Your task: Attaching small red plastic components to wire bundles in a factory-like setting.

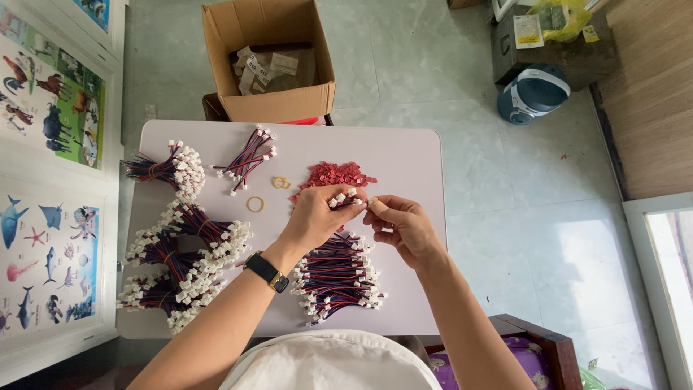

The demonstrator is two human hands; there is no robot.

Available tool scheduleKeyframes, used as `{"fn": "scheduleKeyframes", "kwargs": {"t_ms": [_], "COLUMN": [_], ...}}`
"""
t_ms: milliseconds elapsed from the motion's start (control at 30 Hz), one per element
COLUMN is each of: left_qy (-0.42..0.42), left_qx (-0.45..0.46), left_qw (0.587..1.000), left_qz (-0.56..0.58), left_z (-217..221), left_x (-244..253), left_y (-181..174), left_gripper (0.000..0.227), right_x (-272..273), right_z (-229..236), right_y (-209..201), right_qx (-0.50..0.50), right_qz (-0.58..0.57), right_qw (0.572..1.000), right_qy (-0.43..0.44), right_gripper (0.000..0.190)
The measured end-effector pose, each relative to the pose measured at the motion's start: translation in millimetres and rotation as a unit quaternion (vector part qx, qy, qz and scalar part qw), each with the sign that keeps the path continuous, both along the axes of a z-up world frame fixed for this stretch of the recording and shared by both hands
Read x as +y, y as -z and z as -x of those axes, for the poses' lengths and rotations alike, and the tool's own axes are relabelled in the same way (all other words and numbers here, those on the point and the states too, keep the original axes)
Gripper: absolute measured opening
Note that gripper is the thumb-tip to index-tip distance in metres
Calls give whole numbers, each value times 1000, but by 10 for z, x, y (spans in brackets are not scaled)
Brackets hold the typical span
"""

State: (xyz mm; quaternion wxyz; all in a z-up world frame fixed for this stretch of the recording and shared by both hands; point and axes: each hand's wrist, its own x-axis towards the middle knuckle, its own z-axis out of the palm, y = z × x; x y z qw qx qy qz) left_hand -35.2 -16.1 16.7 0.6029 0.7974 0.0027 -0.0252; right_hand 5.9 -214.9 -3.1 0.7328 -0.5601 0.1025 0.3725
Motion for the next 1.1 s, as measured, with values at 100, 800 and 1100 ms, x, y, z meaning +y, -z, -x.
{"fn": "scheduleKeyframes", "kwargs": {"t_ms": [100,800,1100], "left_qy": [2,4,-72], "left_qx": [-10,-151,101], "left_qw": [1000,977,969], "left_qz": [28,-153,-212], "left_z": [0,-93,-811], "left_x": [-35,88,1061], "left_y": [15,259,992], "left_gripper": [14,21,24], "right_x": [-9,151,309], "right_z": [1,45,400], "right_y": [50,346,622], "right_qx": [6,30,-358], "right_qz": [19,36,486], "right_qw": [1000,998,740], "right_qy": [9,47,-297], "right_gripper": [19,23,18]}}
